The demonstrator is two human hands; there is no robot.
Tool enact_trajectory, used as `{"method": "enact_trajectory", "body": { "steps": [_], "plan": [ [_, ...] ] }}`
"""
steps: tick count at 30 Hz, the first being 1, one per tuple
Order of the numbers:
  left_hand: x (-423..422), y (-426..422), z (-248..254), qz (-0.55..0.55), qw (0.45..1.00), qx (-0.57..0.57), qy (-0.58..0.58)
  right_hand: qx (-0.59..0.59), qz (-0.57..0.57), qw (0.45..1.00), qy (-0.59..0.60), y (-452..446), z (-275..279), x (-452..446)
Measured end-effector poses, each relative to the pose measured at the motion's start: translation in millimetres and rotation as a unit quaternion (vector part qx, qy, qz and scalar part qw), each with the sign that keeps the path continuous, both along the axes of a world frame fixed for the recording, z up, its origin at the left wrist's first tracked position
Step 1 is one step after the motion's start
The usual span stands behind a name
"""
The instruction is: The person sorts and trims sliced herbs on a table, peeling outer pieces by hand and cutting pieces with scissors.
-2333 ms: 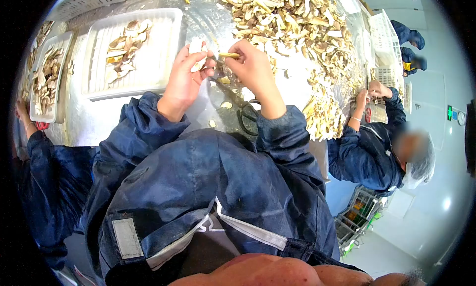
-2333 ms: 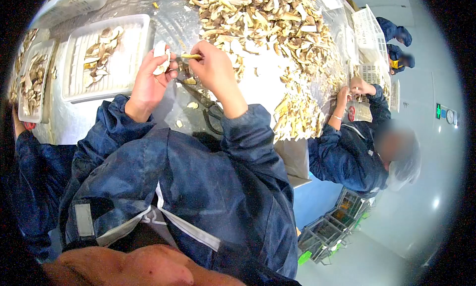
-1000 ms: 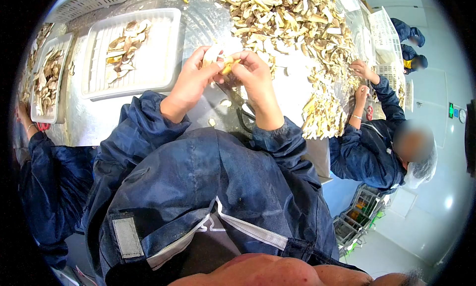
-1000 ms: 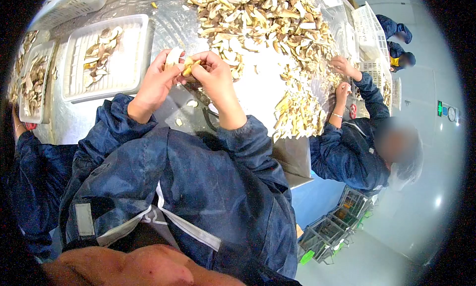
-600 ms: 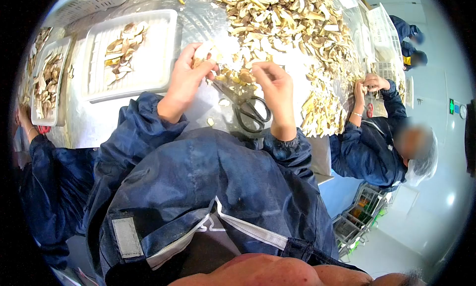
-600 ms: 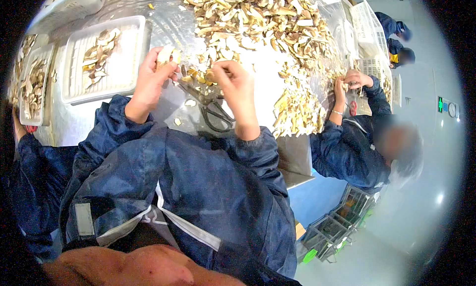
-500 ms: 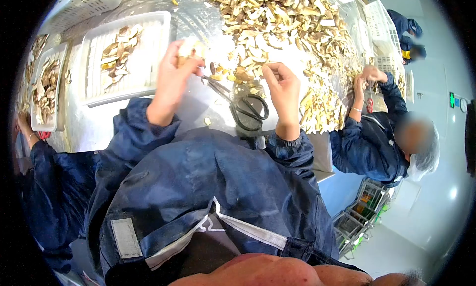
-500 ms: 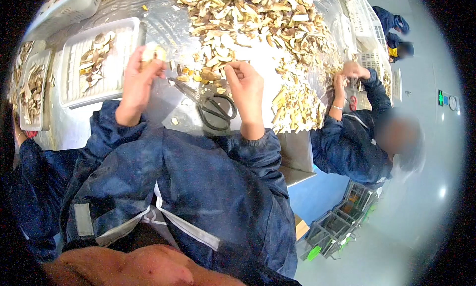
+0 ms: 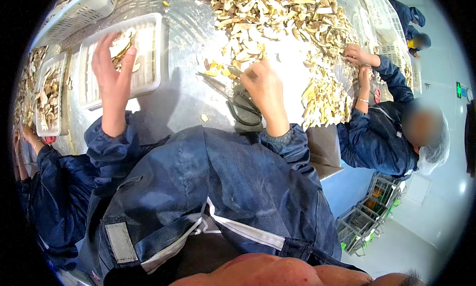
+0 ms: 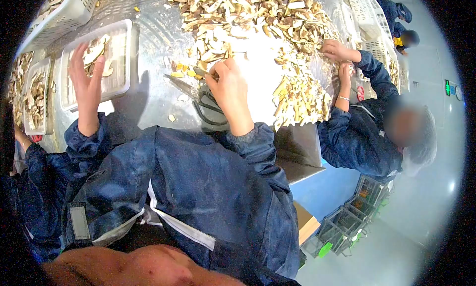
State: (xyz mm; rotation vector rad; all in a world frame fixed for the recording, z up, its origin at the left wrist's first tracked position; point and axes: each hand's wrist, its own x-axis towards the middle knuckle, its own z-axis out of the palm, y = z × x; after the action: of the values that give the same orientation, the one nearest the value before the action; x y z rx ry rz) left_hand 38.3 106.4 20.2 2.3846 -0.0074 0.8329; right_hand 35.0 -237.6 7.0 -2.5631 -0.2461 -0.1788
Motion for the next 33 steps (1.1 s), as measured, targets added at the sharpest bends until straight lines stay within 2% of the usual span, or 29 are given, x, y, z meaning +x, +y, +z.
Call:
{"method": "enact_trajectory", "body": {
  "steps": [1,2,3,5,6,8,11,13,16,17,20,23,27,33],
  "plan": [
    [-0.2,-9.9,1.9,-0.041,0.997,-0.061,-0.003,0.007,0.012,1.000,-0.013,-0.7,-0.2,0.1],
    [-3.8,-29.5,1.2,-0.090,0.978,-0.187,0.020,0.020,0.017,0.999,-0.020,0.0,1.0,-1.1],
    [-7.4,-47.5,5.8,-0.140,0.950,-0.268,0.076,0.033,0.022,0.999,-0.027,2.7,4.4,-3.9],
    [-11.9,-72.6,-4.8,-0.314,0.828,-0.422,0.196,0.049,0.031,0.997,-0.053,8.7,10.0,-8.6],
    [-13.6,-89.5,-11.7,-0.336,0.769,-0.468,0.277,0.052,0.038,0.995,-0.072,12.0,12.3,-10.6],
    [-16.7,-122.3,-14.0,-0.362,0.707,-0.489,0.361,0.065,0.050,0.992,-0.091,16.7,18.8,-13.6],
    [-10.5,-147.4,-32.9,-0.363,0.665,-0.520,0.394,0.103,0.073,0.988,-0.091,20.2,22.7,-17.0],
    [-9.9,-152.2,-36.9,-0.347,0.656,-0.525,0.415,0.136,0.092,0.982,-0.091,18.5,16.2,-18.9],
    [-11.5,-157.2,-35.2,-0.291,0.653,-0.564,0.414,0.250,0.095,0.963,0.027,2.3,13.7,-26.1],
    [-10.3,-156.4,-33.0,-0.294,0.651,-0.564,0.415,0.278,0.044,0.956,0.078,-7.3,18.7,-27.2],
    [-8.9,-149.1,-35.0,-0.303,0.641,-0.563,0.425,0.229,-0.140,0.959,0.094,-38.6,8.4,-13.7],
    [-15.0,-157.2,-10.0,-0.286,0.619,-0.557,0.473,0.130,-0.115,0.984,-0.030,-47.6,-3.4,5.9],
    [-16.6,-156.7,-19.3,-0.303,0.593,-0.574,0.476,0.016,-0.088,0.995,-0.055,-41.0,-12.1,22.0],
    [-17.8,-150.9,-20.2,-0.286,0.576,-0.602,0.472,0.039,-0.080,0.996,0.000,-48.0,-17.3,15.5]
  ]
}}
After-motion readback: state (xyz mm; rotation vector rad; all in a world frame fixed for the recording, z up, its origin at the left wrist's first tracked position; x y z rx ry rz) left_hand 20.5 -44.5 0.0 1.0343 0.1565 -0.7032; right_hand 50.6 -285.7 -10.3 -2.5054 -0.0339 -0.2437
